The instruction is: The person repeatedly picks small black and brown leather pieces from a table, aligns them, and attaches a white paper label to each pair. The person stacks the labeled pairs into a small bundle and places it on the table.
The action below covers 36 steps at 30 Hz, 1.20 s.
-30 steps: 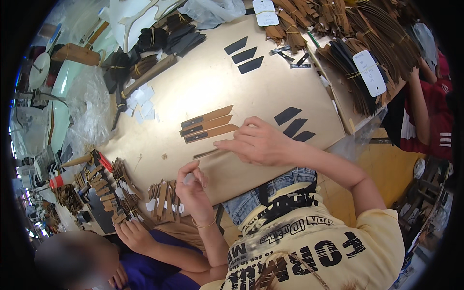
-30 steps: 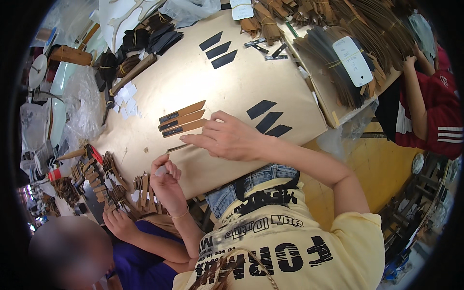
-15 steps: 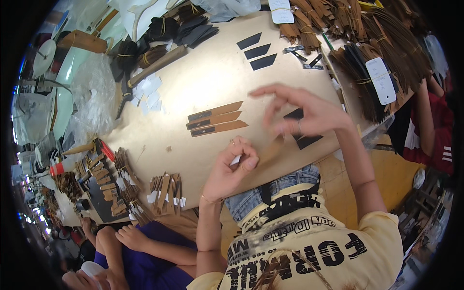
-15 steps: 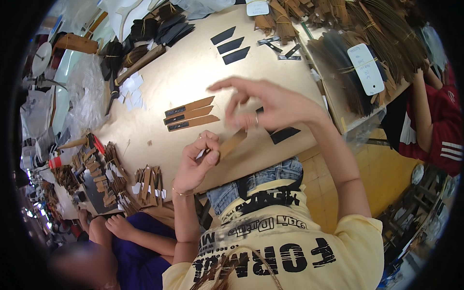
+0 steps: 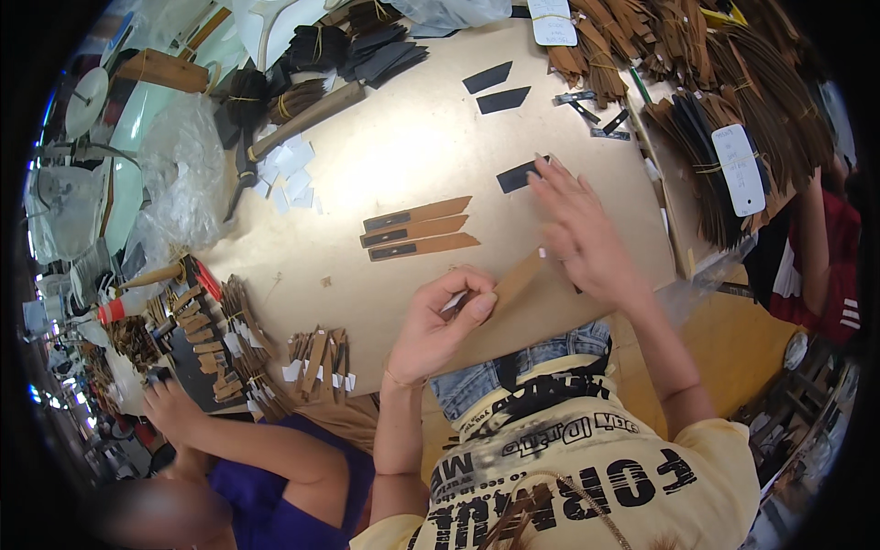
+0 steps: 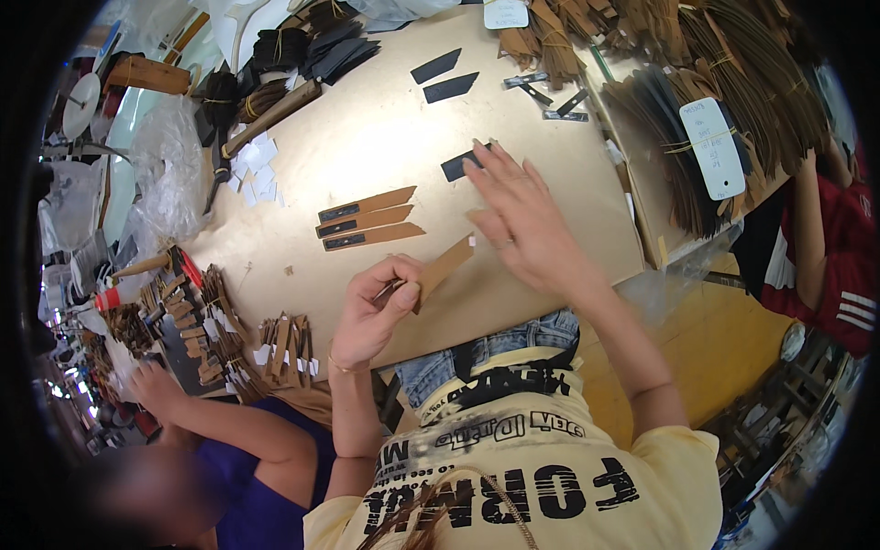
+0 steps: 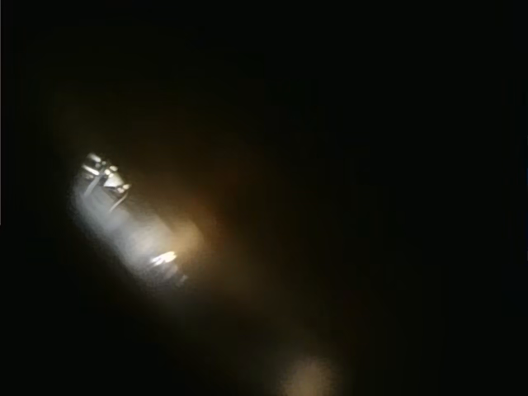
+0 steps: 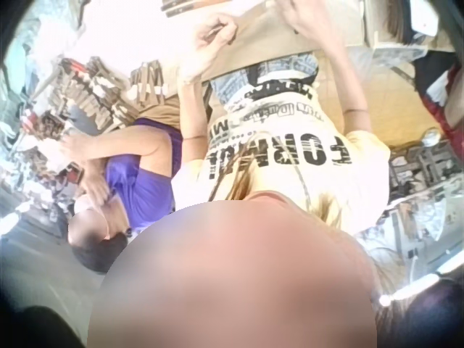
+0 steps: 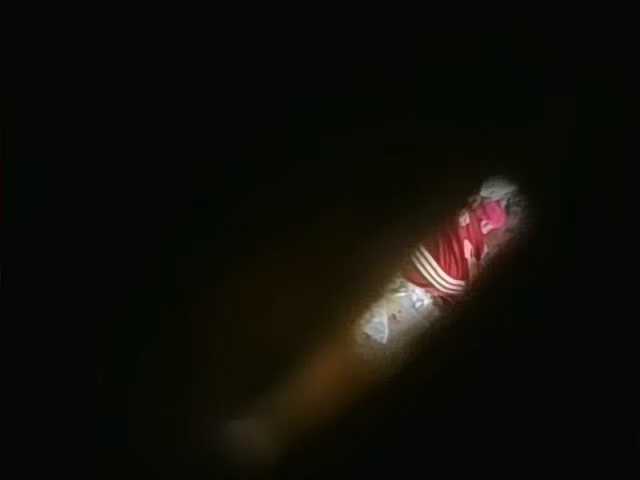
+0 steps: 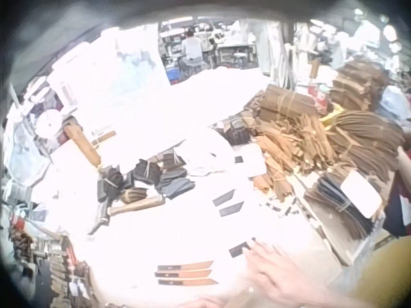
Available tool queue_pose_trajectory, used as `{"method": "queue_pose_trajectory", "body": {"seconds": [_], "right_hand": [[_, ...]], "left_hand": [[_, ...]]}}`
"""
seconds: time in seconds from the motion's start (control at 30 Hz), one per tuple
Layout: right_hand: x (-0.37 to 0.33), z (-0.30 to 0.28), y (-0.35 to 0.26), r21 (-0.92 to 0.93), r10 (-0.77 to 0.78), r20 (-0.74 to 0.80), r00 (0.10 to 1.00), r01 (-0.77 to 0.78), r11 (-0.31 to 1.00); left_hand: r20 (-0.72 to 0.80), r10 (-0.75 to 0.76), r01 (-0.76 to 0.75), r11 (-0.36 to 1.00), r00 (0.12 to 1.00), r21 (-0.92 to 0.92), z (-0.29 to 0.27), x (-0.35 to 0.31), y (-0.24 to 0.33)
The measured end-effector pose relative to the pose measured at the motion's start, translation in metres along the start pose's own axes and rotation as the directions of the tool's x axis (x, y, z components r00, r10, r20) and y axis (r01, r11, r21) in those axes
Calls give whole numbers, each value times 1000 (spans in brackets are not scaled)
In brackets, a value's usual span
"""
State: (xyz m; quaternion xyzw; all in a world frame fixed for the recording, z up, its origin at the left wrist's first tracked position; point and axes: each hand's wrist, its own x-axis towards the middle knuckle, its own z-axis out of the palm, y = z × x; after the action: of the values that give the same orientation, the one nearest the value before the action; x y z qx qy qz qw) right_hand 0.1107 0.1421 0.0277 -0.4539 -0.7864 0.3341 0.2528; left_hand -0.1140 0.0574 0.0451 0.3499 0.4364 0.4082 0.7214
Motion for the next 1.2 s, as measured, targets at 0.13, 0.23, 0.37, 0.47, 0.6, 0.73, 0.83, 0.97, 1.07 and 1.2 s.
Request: {"method": "queue_pose_trajectory", "body": {"seconds": [0.13, 0.23, 0.37, 0.47, 0.6, 0.73, 0.83, 0.97, 1.07, 1.2], "right_hand": [[-3, -25, -9, 827, 165, 270, 949, -316, 464], [2, -35, -11, 629, 63, 465, 883, -380, 678], [22, -33, -4, 491, 237, 420, 876, -439, 752], [34, -34, -2, 481, 181, 331, 926, -331, 812], [43, -30, 0, 388, 148, 252, 956, -240, 890], [52, -16, 7, 324, 210, 128, 969, -241, 915], [58, -8, 12, 248, 114, 27, 993, -117, 962], [63, -6, 16, 149, 112, 21, 993, -114, 982], [63, -7, 15, 195, 186, 36, 982, -190, 962], [64, -6, 17, 208, 194, 16, 981, -193, 959]], "left_hand": [[26, -62, 59, 994, 998, 88, 10, 16, 8], [-52, -51, 62, 971, 997, 230, 16, 30, 13], [-222, 47, 29, 944, 974, 328, 17, 43, 15], [-311, 157, -32, 928, 937, 371, 12, 56, 14], [-321, 200, -25, 880, 926, 475, 7, 72, 14], [-376, 188, 81, 799, 907, 596, 10, 78, 19], [-430, 221, 135, 743, 876, 656, 12, 84, 19], [-453, 307, 125, 698, 837, 705, 11, 92, 17], [-449, 329, 133, 665, 831, 735, 11, 95, 14], [-462, 321, 141, 677, 826, 722, 9, 97, 12]]}}
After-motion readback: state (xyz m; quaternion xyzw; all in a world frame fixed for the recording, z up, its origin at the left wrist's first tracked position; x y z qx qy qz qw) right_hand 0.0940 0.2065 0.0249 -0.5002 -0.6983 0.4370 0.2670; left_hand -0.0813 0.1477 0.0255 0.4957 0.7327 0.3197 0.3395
